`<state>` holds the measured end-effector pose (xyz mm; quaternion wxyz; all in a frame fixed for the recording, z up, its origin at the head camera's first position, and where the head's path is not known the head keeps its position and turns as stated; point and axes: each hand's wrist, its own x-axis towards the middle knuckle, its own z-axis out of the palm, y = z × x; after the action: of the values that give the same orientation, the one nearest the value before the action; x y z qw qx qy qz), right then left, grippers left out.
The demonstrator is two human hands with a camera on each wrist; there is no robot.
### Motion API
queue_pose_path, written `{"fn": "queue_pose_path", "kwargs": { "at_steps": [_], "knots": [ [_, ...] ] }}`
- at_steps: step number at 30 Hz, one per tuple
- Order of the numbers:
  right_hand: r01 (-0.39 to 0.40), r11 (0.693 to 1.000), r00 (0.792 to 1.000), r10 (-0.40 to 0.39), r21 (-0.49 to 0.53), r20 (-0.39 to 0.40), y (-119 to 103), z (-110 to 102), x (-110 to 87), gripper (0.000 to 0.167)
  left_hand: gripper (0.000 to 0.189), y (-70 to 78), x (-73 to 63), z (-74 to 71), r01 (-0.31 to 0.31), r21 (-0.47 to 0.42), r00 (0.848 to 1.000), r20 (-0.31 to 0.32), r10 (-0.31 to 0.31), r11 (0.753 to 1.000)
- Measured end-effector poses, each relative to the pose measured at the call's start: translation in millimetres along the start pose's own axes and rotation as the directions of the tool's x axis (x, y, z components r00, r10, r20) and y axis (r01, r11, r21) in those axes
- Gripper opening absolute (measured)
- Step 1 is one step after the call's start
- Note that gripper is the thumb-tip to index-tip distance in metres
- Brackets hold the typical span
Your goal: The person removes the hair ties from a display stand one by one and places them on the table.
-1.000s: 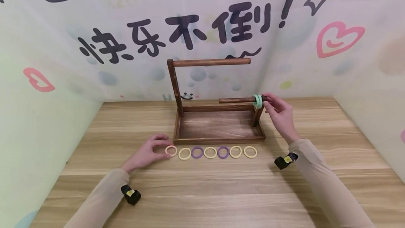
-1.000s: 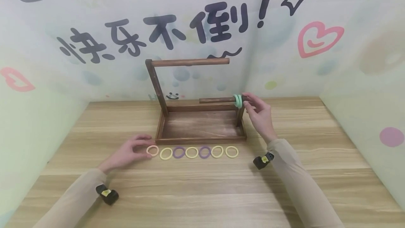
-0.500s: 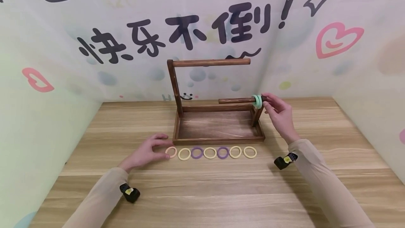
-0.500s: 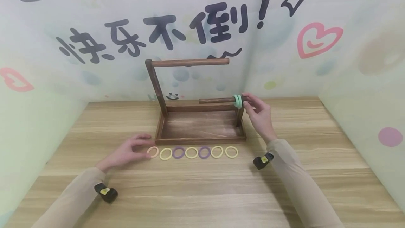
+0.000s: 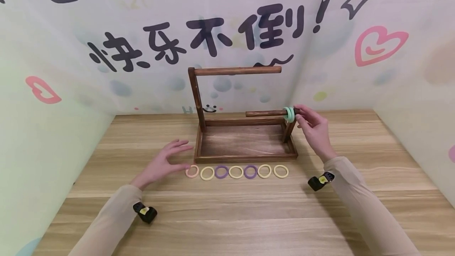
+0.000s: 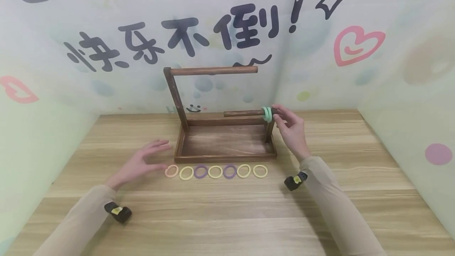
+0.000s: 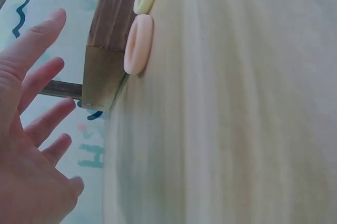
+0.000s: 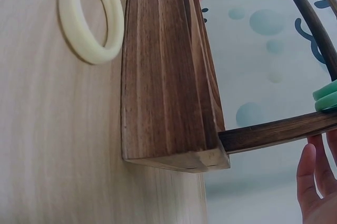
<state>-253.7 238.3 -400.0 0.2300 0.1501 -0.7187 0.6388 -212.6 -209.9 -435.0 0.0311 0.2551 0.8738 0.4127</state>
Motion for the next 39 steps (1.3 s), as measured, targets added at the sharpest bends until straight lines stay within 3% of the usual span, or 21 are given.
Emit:
{"fn": "queue_pose_path", "kwargs": {
  "at_steps": [6,14,23,30,37,39],
  "knots": [
    [-0.006,1.000,1.000,0.006,-0.016,-0.014,10,-2,1.5,0.029,0.059,5.1,6.3,-0.7,-0.013,0.038,1.000,0.006,0.013,0.999],
    [0.010,1.000,1.000,-0.010,-0.002,-0.003,-10,4,-1.8,0.028,0.065,16.6,16.3,-2.1,0.009,0.046,0.999,0.032,-0.010,0.999],
    [-0.005,1.000,1.000,0.005,-0.017,-0.020,9,-2,0.7,0.029,0.065,43.6,40.0,1.2,-0.007,0.029,0.996,0.090,0.004,1.000],
    [0.006,1.000,1.000,-0.006,-0.013,-0.019,14,-2,1.1,0.030,0.059,66.0,59.8,12.0,0.011,0.030,0.996,0.092,-0.014,1.000],
    [-0.003,0.999,1.000,0.003,-0.032,-0.016,12,-2,0.4,0.029,0.050,85.0,86.2,20.2,-0.115,0.128,0.993,0.039,0.111,0.985],
    [-0.003,0.999,1.000,0.003,-0.033,-0.017,13,-2,0.3,0.029,0.050,92.1,93.7,21.6,-0.124,0.154,0.992,0.027,0.121,0.980]
  ]
}}
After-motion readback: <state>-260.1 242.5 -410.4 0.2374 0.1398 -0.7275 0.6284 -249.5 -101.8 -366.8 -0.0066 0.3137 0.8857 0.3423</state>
